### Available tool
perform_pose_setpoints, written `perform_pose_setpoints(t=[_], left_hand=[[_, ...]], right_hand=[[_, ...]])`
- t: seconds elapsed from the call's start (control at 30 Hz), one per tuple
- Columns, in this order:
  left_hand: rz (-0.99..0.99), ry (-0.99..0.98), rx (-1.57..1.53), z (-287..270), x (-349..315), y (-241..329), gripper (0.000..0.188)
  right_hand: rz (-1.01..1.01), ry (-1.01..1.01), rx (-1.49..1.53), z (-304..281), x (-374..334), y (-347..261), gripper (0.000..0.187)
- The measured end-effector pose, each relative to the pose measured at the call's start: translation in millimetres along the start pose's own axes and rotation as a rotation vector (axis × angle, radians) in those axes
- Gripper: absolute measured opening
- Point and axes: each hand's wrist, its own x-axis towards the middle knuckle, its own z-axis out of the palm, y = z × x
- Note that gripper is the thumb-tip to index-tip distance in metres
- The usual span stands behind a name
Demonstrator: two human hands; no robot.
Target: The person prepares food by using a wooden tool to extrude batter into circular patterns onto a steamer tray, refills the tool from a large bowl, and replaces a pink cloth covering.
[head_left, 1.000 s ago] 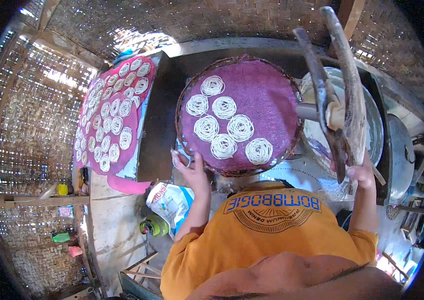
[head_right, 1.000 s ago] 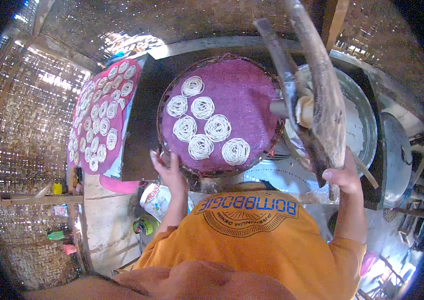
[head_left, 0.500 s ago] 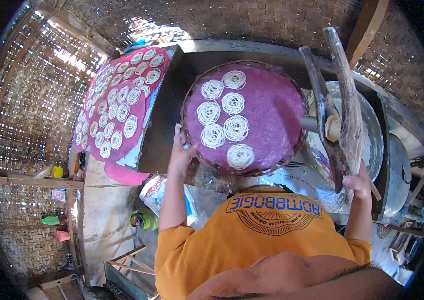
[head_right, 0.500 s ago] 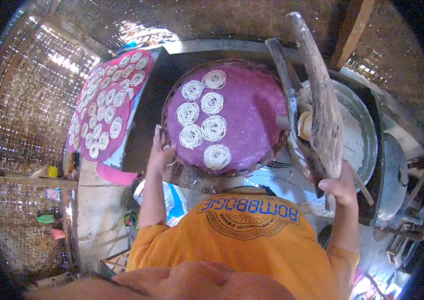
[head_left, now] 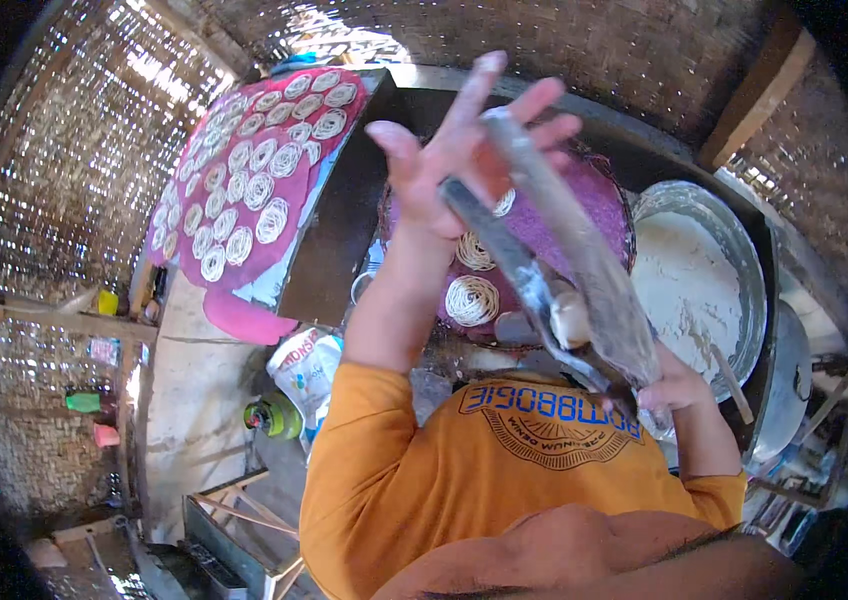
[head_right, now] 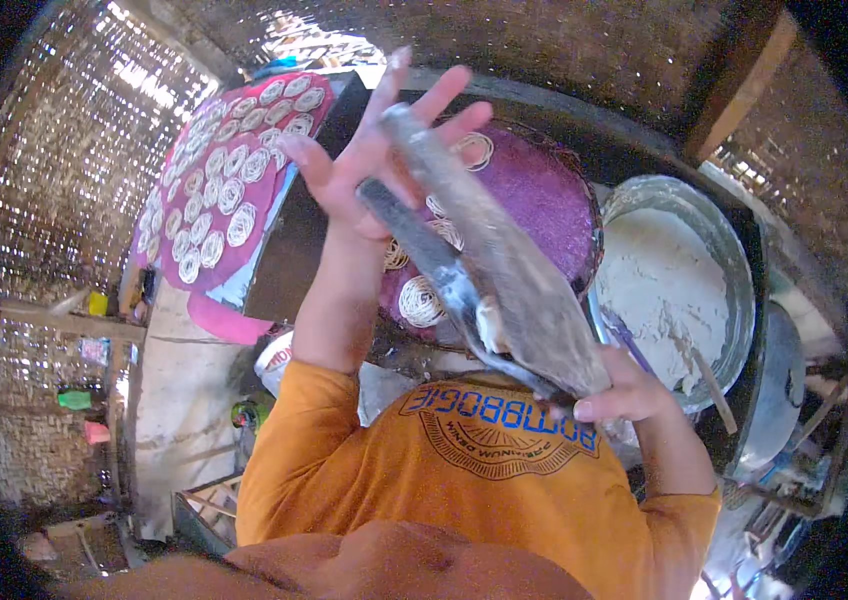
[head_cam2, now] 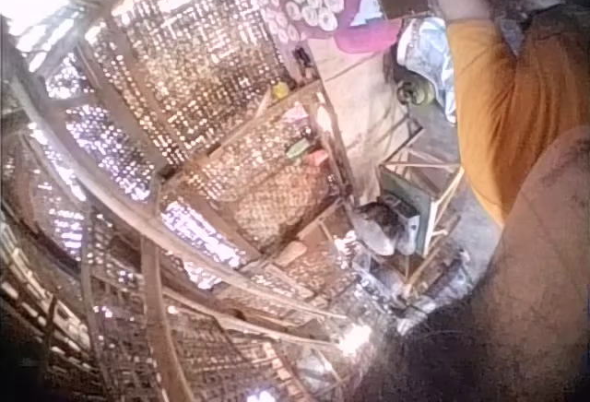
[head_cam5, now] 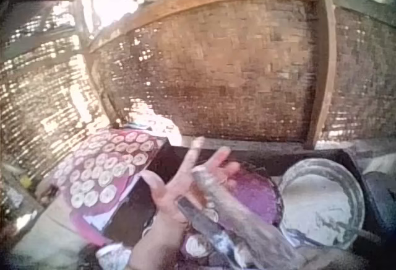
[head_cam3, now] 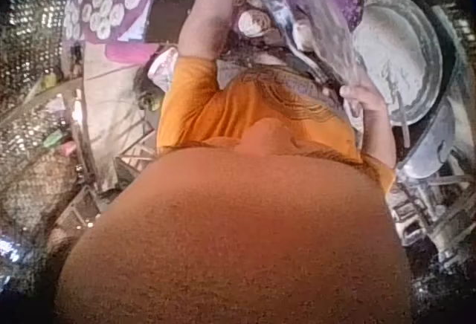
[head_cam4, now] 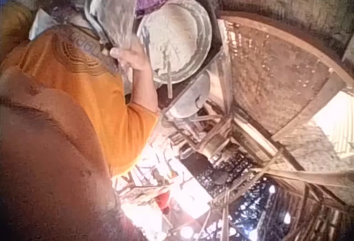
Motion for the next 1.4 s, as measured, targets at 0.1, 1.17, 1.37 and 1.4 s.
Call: perform_pose_setpoints(t=[0.1,1.17,1.37,1.4], left_hand=[[0.099,-0.244,-0.211,4,18,-14,0.104],[0.255,0.104,-0.363,-41,-7,-1,0.076],[0.304,0.002,-0.262,-36,1,-3,0.072],[0.303,-0.002,-0.267,-38,1,1,0.072]], right_hand=[[0.055,-0.153,0.056,-13,-6,-2,0.08],[0.197,0.216,-0.44,3,18,-73,0.063],[0.09,0.303,-0.575,7,11,-87,0.062],[0.09,0.31,-0.575,9,14,-88,0.062]])
